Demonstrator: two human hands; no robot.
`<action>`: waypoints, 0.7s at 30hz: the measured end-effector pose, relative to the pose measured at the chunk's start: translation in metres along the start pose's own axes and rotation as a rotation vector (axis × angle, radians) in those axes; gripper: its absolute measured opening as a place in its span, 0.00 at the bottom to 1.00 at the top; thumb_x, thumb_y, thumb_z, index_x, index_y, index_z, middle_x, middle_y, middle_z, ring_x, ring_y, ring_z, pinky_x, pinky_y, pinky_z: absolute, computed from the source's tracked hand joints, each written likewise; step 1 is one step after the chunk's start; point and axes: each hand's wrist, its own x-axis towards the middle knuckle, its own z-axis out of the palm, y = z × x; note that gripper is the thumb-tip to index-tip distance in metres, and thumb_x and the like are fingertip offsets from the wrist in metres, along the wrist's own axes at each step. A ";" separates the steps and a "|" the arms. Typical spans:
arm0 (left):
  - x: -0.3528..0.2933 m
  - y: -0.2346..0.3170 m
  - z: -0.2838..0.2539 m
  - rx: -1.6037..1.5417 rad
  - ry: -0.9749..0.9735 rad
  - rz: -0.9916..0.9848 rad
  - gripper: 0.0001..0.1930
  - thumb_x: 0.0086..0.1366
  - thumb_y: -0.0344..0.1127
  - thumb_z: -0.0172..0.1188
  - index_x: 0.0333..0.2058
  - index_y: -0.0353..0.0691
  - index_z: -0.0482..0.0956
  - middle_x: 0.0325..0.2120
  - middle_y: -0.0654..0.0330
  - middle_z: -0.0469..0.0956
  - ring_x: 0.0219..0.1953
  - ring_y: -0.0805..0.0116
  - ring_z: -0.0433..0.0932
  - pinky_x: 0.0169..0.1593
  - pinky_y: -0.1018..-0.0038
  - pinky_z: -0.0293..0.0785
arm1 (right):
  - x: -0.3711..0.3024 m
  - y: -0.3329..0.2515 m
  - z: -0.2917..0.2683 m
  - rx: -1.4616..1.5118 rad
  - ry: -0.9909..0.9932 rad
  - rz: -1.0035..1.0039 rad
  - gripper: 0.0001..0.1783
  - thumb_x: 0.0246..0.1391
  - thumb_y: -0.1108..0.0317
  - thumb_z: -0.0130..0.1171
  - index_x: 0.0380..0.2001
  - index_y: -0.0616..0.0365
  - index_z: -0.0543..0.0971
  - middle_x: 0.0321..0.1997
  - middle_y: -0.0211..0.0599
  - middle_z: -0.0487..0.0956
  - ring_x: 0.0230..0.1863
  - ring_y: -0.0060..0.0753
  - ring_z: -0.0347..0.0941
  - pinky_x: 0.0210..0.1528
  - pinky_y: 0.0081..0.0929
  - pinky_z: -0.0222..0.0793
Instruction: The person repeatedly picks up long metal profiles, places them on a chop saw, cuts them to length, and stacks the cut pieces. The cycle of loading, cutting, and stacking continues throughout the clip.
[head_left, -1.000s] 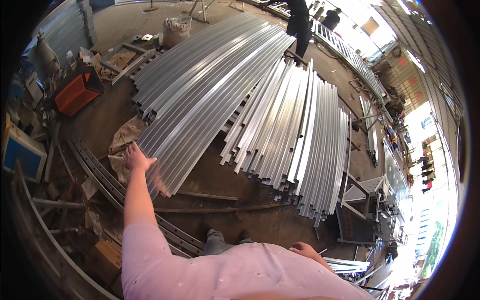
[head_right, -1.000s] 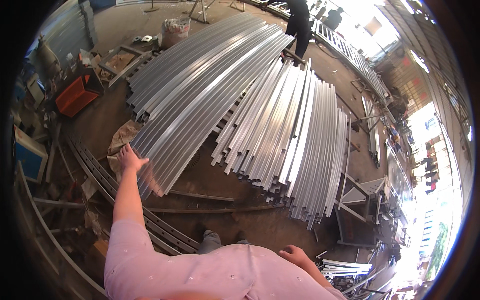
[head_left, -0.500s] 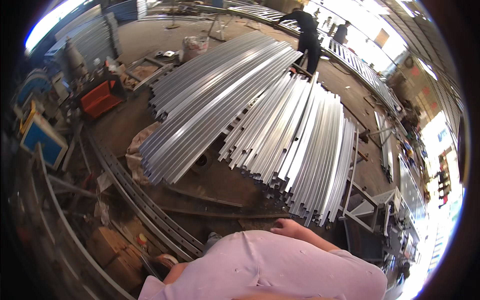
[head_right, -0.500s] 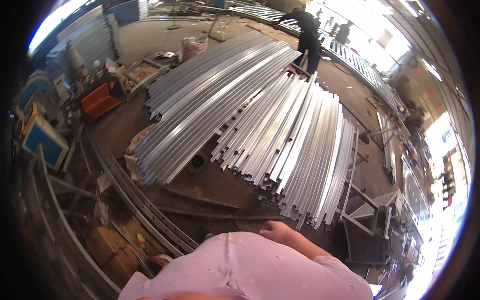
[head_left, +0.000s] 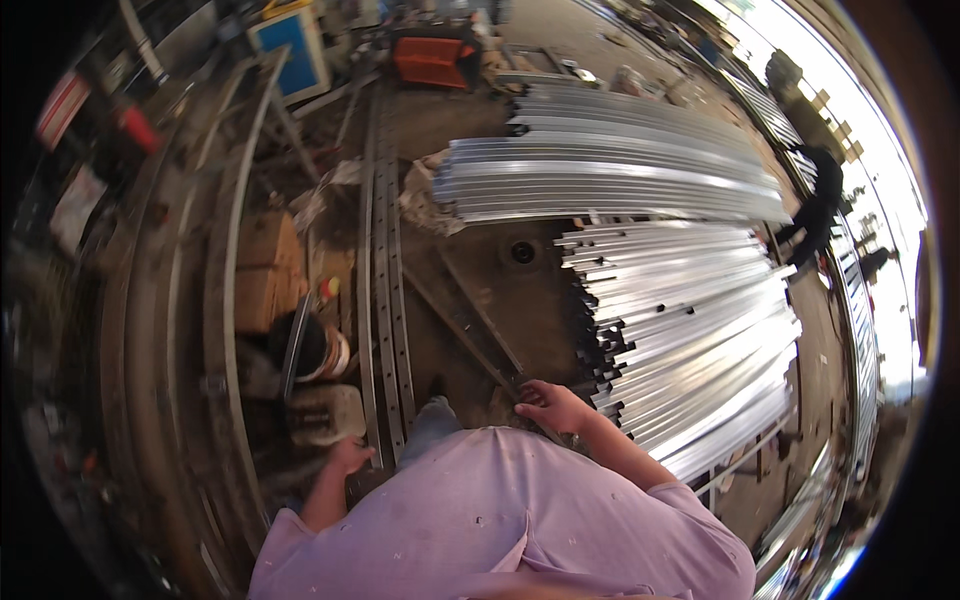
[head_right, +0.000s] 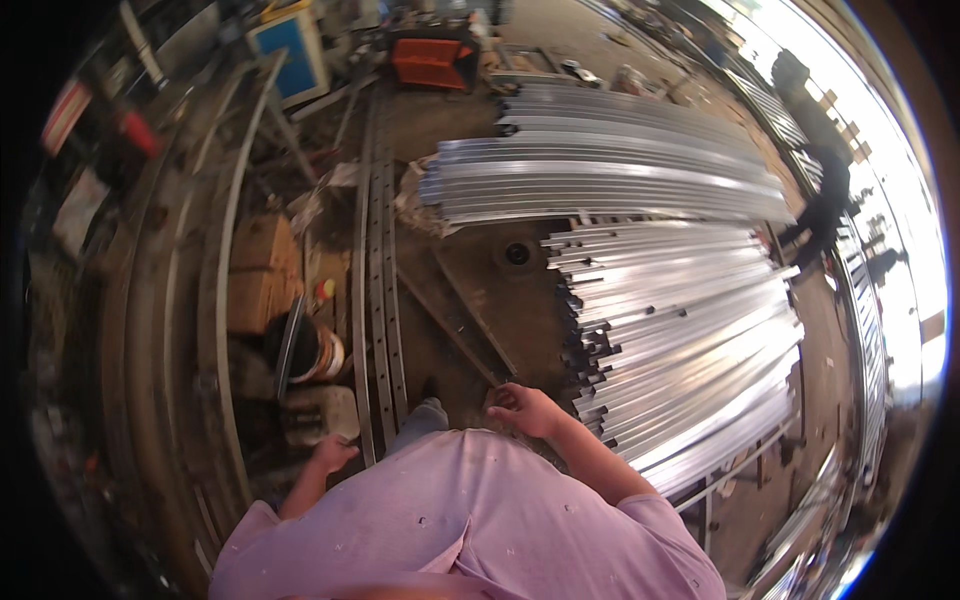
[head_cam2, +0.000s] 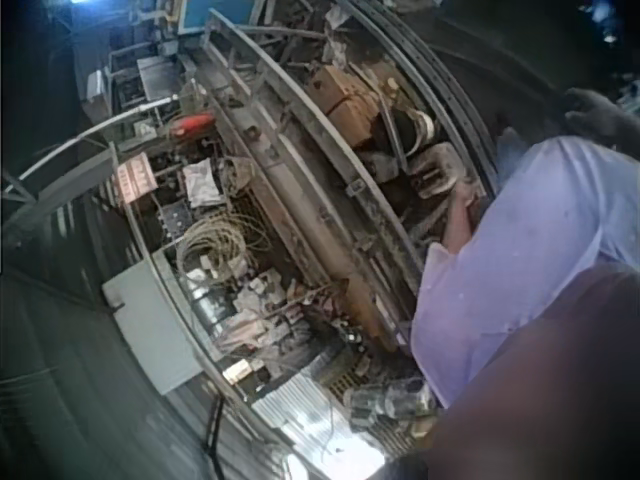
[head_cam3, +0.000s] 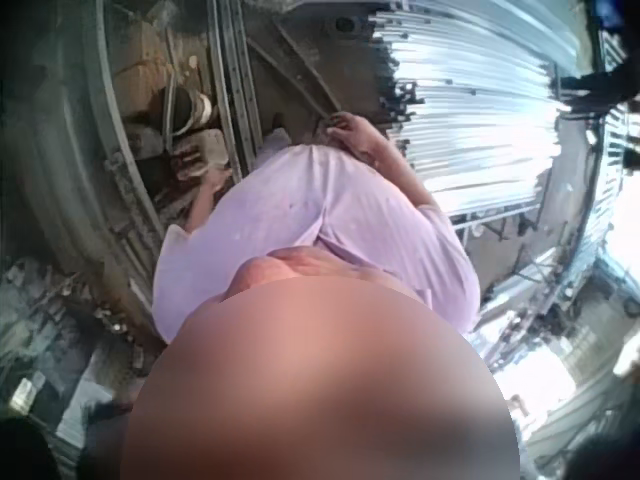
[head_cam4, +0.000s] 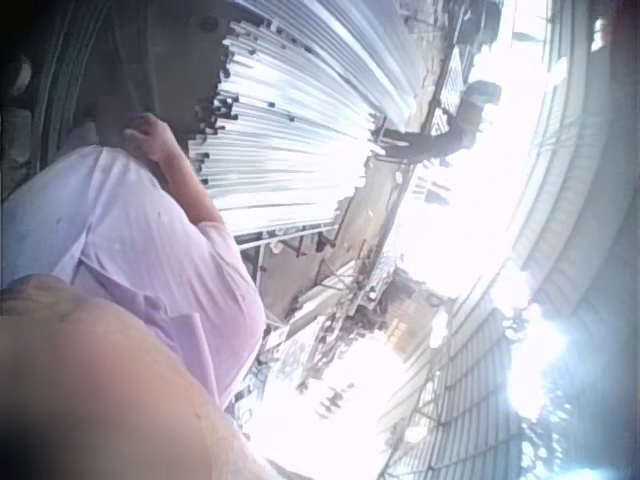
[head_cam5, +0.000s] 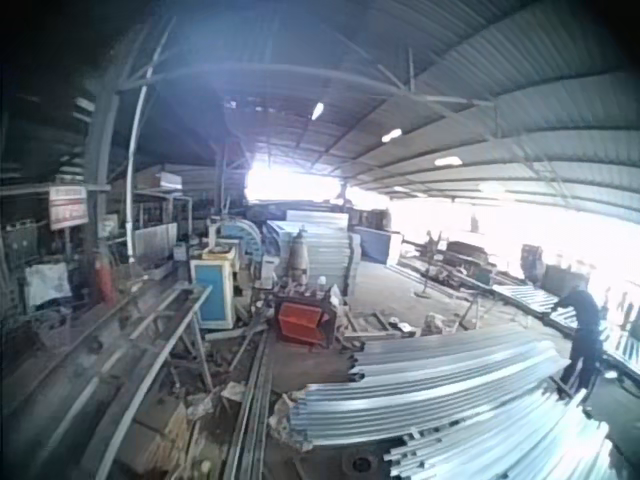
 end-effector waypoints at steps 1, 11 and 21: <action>-0.027 -0.011 0.021 0.134 -0.116 0.016 0.33 0.54 0.57 0.78 0.50 0.37 0.86 0.46 0.49 0.88 0.50 0.52 0.87 0.56 0.61 0.81 | 0.000 0.000 0.007 0.007 -0.042 -0.012 0.32 0.64 0.53 0.70 0.62 0.64 0.76 0.53 0.45 0.86 0.55 0.36 0.83 0.59 0.35 0.78; -0.265 -0.159 0.181 -0.107 -0.009 -0.371 0.27 0.59 0.57 0.74 0.45 0.38 0.86 0.43 0.48 0.88 0.45 0.52 0.87 0.50 0.59 0.82 | 0.036 0.027 0.095 -0.052 -0.472 0.012 0.33 0.65 0.51 0.69 0.63 0.65 0.77 0.57 0.45 0.85 0.56 0.36 0.82 0.59 0.34 0.77; -0.478 -0.149 0.314 -0.739 0.202 -0.861 0.27 0.62 0.60 0.71 0.44 0.40 0.90 0.34 0.50 0.88 0.39 0.53 0.87 0.46 0.60 0.81 | 0.089 -0.055 0.224 -0.292 -0.721 -0.070 0.21 0.72 0.55 0.62 0.56 0.60 0.81 0.45 0.34 0.86 0.42 0.28 0.82 0.43 0.26 0.74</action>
